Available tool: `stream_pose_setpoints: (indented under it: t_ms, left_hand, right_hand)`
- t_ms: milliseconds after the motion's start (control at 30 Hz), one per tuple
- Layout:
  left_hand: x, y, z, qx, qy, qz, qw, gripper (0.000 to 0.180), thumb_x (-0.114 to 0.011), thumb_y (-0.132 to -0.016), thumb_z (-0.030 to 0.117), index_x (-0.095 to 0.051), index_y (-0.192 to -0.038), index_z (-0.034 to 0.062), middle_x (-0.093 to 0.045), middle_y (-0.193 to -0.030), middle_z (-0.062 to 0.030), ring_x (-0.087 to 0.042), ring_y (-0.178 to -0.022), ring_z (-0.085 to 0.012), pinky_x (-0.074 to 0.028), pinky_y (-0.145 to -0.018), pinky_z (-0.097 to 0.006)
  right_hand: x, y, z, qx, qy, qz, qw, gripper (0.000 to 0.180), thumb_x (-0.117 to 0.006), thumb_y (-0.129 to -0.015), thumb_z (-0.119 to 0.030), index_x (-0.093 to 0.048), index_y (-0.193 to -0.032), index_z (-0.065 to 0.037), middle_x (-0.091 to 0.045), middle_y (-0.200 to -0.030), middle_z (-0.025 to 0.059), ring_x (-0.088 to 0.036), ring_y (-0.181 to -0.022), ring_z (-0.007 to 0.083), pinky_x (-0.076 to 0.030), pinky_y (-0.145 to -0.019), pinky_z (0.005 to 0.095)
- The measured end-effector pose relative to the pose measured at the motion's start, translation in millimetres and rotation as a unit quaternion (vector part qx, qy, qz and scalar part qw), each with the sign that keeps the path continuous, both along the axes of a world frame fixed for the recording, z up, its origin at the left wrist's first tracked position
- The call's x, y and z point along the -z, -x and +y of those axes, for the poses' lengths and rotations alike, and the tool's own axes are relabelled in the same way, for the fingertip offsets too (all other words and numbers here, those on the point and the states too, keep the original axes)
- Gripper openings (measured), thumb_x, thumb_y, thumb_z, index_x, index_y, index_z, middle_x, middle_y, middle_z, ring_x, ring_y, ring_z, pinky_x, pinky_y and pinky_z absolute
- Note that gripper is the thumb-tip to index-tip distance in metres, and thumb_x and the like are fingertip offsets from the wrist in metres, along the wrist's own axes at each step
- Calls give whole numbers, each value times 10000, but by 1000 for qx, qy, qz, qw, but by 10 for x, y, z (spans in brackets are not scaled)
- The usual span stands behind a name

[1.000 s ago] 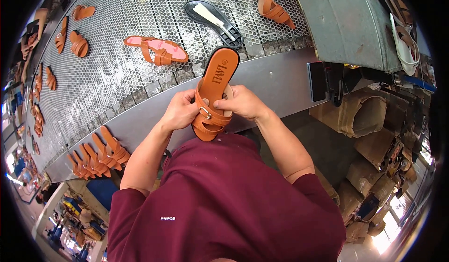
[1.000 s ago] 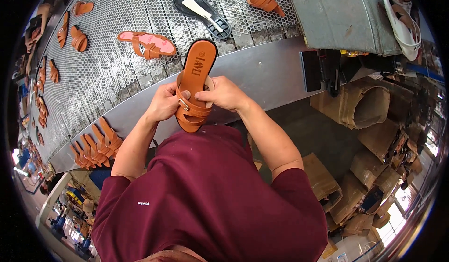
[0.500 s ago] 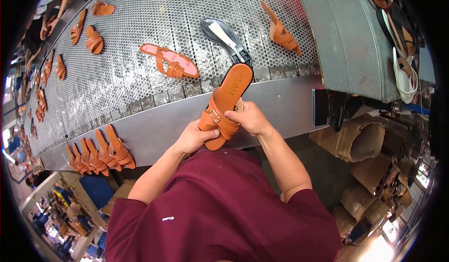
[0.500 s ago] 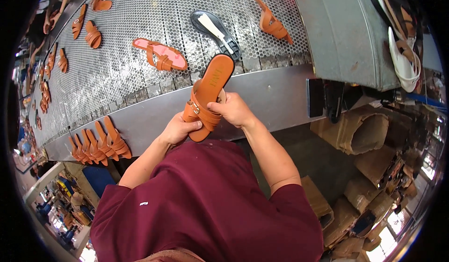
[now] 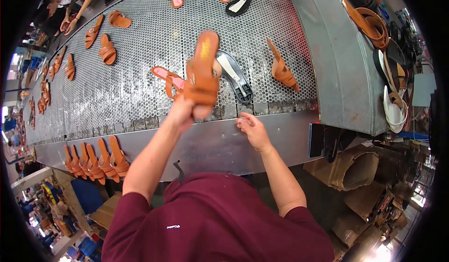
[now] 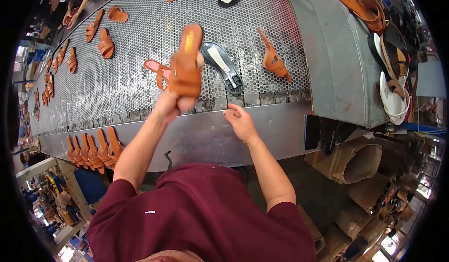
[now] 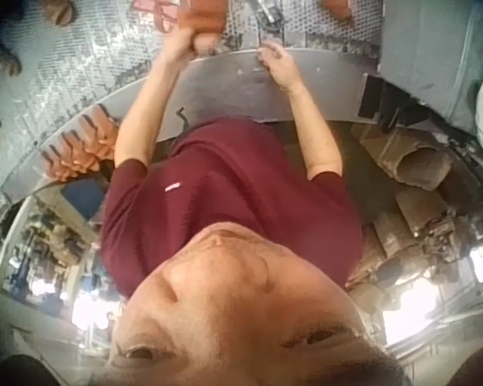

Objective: Manually assemble and inspect sandals on a factory production line.

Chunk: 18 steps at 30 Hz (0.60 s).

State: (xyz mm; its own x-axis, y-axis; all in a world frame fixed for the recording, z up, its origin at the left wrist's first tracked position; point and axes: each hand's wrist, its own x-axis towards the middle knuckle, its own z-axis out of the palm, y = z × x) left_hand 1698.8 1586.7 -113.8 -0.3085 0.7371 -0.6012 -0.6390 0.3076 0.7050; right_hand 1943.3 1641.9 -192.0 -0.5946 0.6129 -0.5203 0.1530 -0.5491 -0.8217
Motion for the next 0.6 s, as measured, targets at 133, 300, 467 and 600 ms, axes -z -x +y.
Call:
stream_pose_setpoints:
  t_ms: [133,300,467,600]
  left_hand:
    - [306,833,593,-13,37,134,990,507,-670,-873,246,-507,-1281,-7,-616,-1188,-123,-616,-1040,-210,-500,-868,-346]
    - [321,665,127,298,41,724,621,714,-795,-698,360,-546,-1301,69,-509,-1351,-179,-406,-1331,-360,-296,-1094,-534]
    - [462,437,-327,407,1,793,453,478,-750,-701,240,-621,-1131,76,-577,-1231,-98,-466,-1260,-308,-289,-1099,-495]
    - [320,495,-293,321,-49,784,529,298,-664,-698,84,-645,-995,84,-627,-1079,-39,-518,-1178,-250,-307,-1086,-458]
  right_hand:
    - [203,106,143,-48,-204,-94,973,641,-677,-889,-356,-454,-1346,33,-595,-1222,161,-594,-1066,227,-469,-928,336]
    - [127,450,595,-126,-453,-315,824,898,-768,-732,-455,-386,-1421,-25,-406,-1428,220,-349,-1335,379,-275,-1121,448]
    - [239,851,860,-181,-450,-398,779,856,-758,-744,-416,-376,-1427,-68,-434,-1364,189,-397,-1266,345,-327,-1075,434]
    - [197,736,598,-155,-442,-342,814,759,-744,-749,-323,-427,-1398,-92,-478,-1278,176,-445,-1200,347,-388,-1006,456]
